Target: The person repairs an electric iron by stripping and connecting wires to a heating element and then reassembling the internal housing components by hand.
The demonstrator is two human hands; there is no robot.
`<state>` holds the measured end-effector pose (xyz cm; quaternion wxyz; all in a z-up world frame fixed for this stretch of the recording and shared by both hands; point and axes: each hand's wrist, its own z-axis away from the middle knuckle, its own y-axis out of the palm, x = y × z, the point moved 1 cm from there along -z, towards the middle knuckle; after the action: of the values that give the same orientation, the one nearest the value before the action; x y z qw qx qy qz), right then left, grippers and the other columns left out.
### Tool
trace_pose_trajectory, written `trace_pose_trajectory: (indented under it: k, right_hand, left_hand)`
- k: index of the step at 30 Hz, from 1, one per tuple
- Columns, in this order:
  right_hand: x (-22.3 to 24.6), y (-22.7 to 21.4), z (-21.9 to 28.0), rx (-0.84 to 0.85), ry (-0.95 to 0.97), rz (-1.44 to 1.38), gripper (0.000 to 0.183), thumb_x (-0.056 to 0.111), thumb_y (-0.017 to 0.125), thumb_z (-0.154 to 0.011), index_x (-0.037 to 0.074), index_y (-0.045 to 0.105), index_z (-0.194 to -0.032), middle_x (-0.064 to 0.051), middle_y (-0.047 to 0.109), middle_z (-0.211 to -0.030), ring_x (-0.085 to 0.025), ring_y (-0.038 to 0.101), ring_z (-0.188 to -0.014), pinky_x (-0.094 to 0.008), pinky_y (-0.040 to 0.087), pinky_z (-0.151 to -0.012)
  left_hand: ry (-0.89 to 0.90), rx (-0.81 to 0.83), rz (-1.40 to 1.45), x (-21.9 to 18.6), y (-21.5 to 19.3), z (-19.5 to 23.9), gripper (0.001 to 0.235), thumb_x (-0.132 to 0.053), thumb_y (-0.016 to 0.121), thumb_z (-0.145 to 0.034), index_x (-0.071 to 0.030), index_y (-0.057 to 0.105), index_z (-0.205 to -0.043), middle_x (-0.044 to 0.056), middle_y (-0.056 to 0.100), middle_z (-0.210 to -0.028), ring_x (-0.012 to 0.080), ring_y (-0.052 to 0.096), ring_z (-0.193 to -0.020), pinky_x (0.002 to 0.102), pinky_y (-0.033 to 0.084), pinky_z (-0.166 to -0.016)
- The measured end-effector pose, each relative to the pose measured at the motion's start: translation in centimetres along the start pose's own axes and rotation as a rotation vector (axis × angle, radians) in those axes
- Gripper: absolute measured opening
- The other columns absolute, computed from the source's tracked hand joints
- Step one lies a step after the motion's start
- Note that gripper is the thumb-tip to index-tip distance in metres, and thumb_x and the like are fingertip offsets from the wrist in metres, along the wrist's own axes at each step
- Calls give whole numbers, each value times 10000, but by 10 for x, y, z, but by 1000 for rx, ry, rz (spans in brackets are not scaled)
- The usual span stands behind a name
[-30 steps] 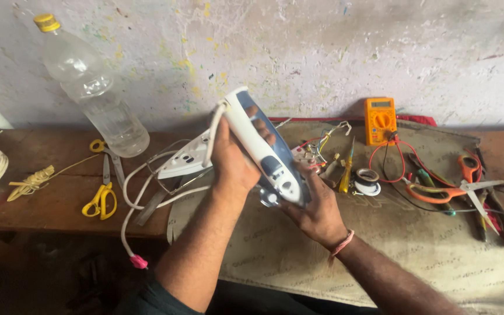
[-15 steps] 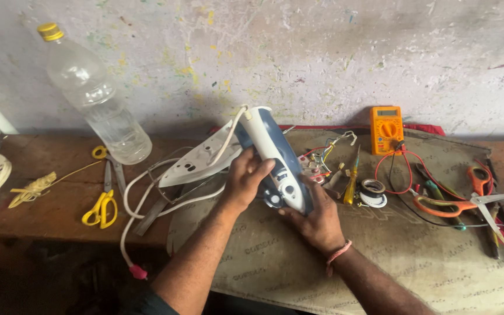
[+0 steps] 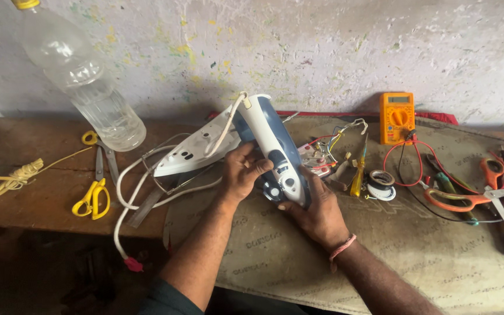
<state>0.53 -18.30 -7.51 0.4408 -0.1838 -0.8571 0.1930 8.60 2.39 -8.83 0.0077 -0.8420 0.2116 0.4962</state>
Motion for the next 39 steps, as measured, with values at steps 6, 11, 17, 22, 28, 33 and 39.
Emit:
trace_pose_trajectory:
  k: [6,11,17,22,28,33,39]
  right_hand:
    - [14,-2,-1,55,23,12,879,278,909,-721,36,453,-1433,-270,666,-1252,-415,660,-1174,-461,539,-945]
    - [16,-2,-1,83,80,29,878,319,890,-739,56,435,-1443,-249,692,-1212,-401,704,-1110,-450,575,-890]
    - [16,-4,-1,103,71,10,852,329,860,-780,58,430,-1464,-240,710,-1176,-386,718,-1099,-446,577,-879]
    - [11,-5,2,85,87,-58,823,322,847,-812,45,446,-1474,-229,729,-1180,-362,732,-1111,-431,569,-896]
    - [8,-7,6,36,63,-37,944,438,913,-685,34,492,-1426,-217,729,-1160,-338,744,-1081,-415,580,-878]
    - [10,-12,8,-6,-167,-37,956,451,911,-682,-18,501,-1407,-213,692,-1173,-339,717,-1073,-407,564,-894]
    - [12,-12,8,-62,-180,74,860,335,898,-749,-14,507,-1431,-212,663,-1180,-376,693,-1021,-436,570,-851]
  left_hand:
    - [15,-9,-57,-6,-3,-1,554,-280,848,-898,67,646,-1280,107,763,-1049,130,710,-963,272,575,-855]
    - [20,-37,-193,-13,5,5,545,-330,811,-928,72,650,-1259,102,771,-1003,124,730,-900,268,583,-782]
    - [85,-6,-352,-29,16,14,622,-374,725,-971,54,542,-1383,94,760,-1023,100,726,-886,238,580,-755]
    - [20,0,-517,-34,16,14,670,-291,762,-901,58,574,-1441,106,742,-870,108,596,-671,250,460,-619]
    - [42,57,-211,-36,20,15,656,-266,752,-966,70,489,-1465,96,746,-1054,112,696,-953,262,556,-839]
    - [85,24,-164,-33,14,11,647,-282,756,-987,82,515,-1465,111,736,-1125,146,691,-1056,293,551,-961]
    - [68,35,-60,-27,12,11,703,-326,791,-949,67,487,-1446,120,680,-1230,157,646,-1137,315,522,-997]
